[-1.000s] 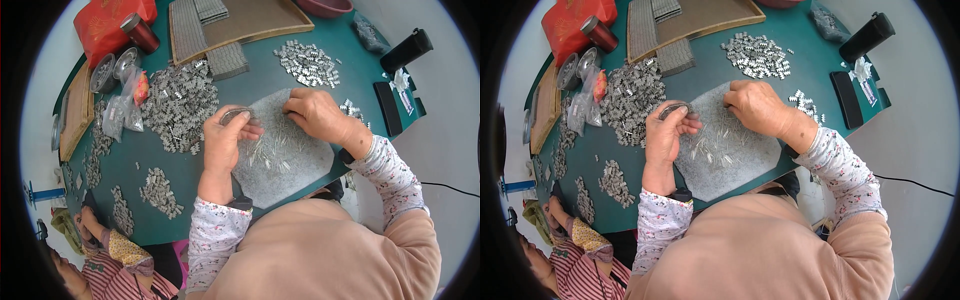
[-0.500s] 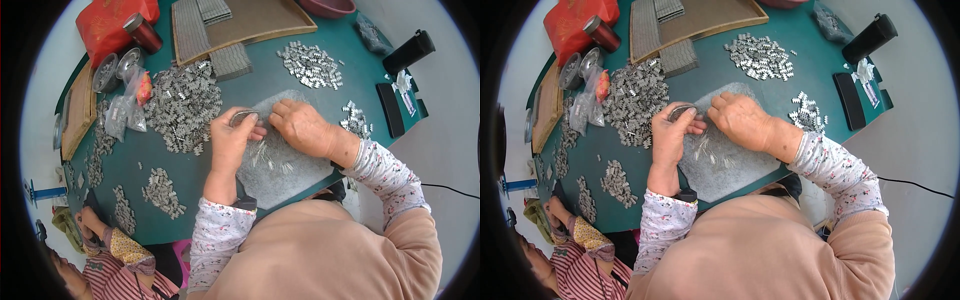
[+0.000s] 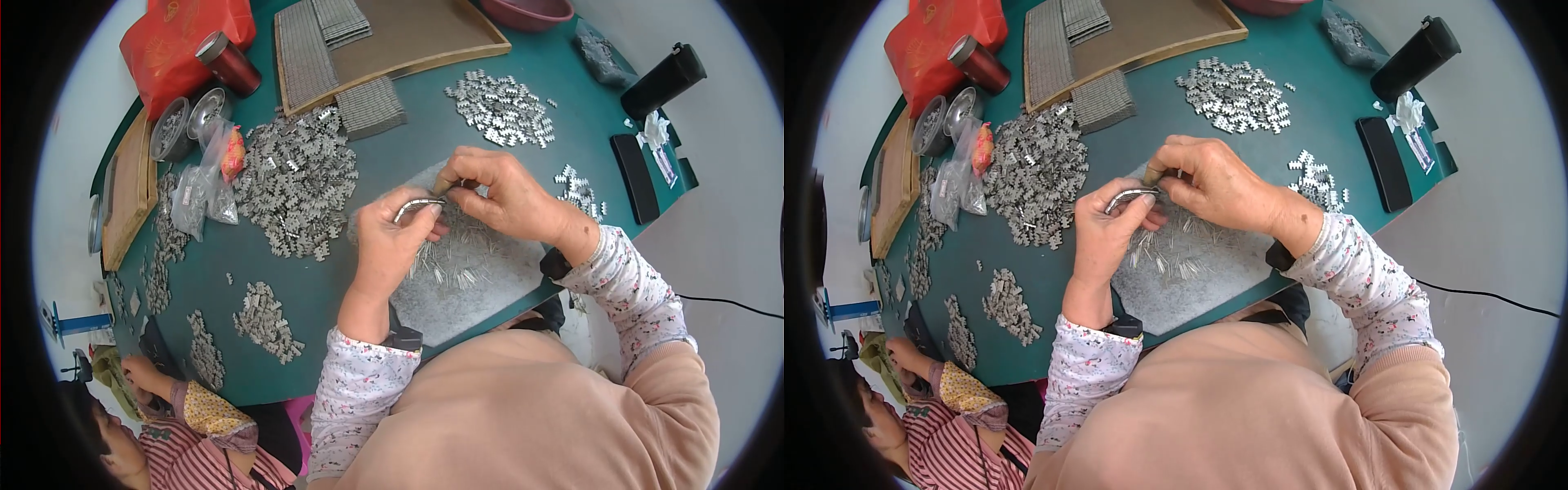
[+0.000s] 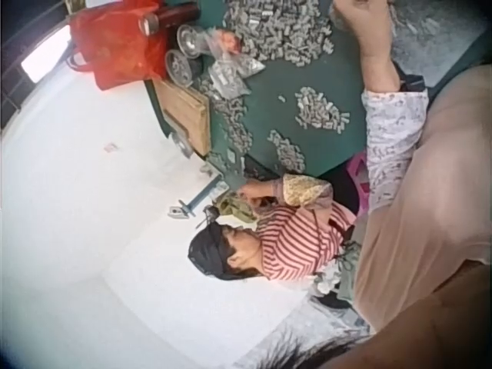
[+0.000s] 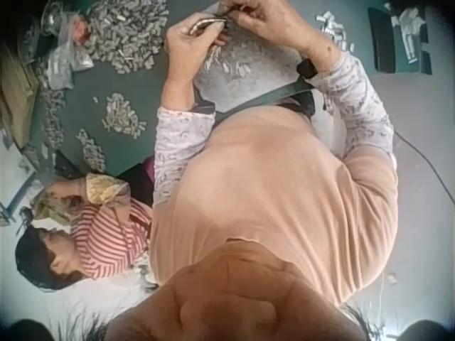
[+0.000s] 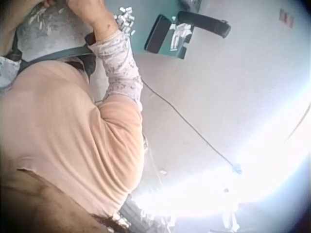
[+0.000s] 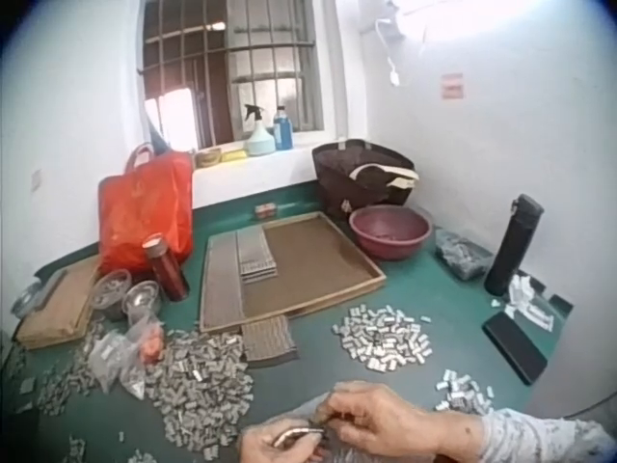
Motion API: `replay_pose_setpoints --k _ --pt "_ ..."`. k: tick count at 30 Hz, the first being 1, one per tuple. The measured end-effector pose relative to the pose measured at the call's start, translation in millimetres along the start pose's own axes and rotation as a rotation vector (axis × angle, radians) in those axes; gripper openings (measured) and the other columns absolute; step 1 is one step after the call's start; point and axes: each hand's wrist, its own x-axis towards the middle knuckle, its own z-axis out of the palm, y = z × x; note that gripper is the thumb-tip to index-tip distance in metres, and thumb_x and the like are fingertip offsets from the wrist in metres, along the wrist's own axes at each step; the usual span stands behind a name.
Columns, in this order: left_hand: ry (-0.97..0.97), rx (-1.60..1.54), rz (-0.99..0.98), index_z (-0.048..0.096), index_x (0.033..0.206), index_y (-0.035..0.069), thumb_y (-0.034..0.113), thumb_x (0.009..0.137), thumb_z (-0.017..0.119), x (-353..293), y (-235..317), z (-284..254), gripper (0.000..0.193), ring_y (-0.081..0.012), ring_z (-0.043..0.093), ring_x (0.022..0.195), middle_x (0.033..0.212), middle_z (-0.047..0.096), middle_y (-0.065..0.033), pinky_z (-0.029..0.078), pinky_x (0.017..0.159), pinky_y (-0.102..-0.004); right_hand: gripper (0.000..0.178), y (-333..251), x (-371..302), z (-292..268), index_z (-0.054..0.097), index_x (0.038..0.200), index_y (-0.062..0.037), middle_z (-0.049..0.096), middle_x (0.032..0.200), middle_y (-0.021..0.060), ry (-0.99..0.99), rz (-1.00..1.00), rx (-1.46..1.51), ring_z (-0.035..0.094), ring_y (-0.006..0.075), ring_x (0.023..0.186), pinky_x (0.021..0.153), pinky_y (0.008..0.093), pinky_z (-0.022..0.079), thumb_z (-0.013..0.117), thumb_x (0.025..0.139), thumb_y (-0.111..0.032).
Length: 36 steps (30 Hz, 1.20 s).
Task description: Assembling small metallic connector components by fitting them together at a workbench.
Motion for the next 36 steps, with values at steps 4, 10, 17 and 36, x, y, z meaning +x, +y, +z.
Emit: replay_pose_setpoints --k 4,10,17,36 --pt "-0.009 0.012 0.006 0.066 0.095 -0.005 0.000 0.087 0.063 0.1 -1.1 1.9 0.010 -0.0167 0.069 0.068 0.078 0.068 -0.0097 0.056 0.058 -0.0247 0.014 3.6 -1.2 0.5 0.063 0.092 0.0014 0.062 0.083 0.0132 -0.014 0.053 0.033 0.062 0.0227 0.071 0.064 0.0336 0.050 0.058 0.078 0.001" --pt "-0.022 0.027 -0.005 0.066 0.096 -0.005 0.000 0.087 0.063 -0.9 -1.5 0.8 0.011 -0.0159 0.069 0.068 0.078 0.068 -0.0088 0.056 0.059 -0.0242 0.014 5.0 0.6 -0.4 0.060 0.090 0.0032 0.064 0.082 0.0143 -0.033 0.091 0.105 0.065 0.0246 0.072 0.067 0.0336 0.052 0.059 0.076 0.002" --pt "0.018 0.456 0.288 0.067 0.093 -0.005 -0.003 0.085 0.062 2.1 -12.7 -4.0 0.010 -0.0118 0.066 0.064 0.076 0.067 -0.0067 0.054 0.056 -0.0224 0.021 0.7 5.2 5.8 0.058 0.094 0.0014 0.061 0.084 0.0162 -0.063 -0.249 -0.283 0.062 0.0358 0.077 0.065 0.0419 0.051 0.065 0.075 0.001" --pt "-0.036 -0.386 -0.180 0.062 0.098 -0.006 0.007 0.089 0.064 -2.1 0.4 -8.5 0.016 -0.0220 0.068 0.062 0.079 0.067 -0.0150 0.053 0.052 -0.0280 0.033 -1.9 -10.5 20.7 0.061 0.105 -0.0025 0.056 0.085 0.0103 0.166 -0.264 -0.338 0.061 0.0293 0.072 0.061 0.0365 0.051 0.071 0.074 -0.005"
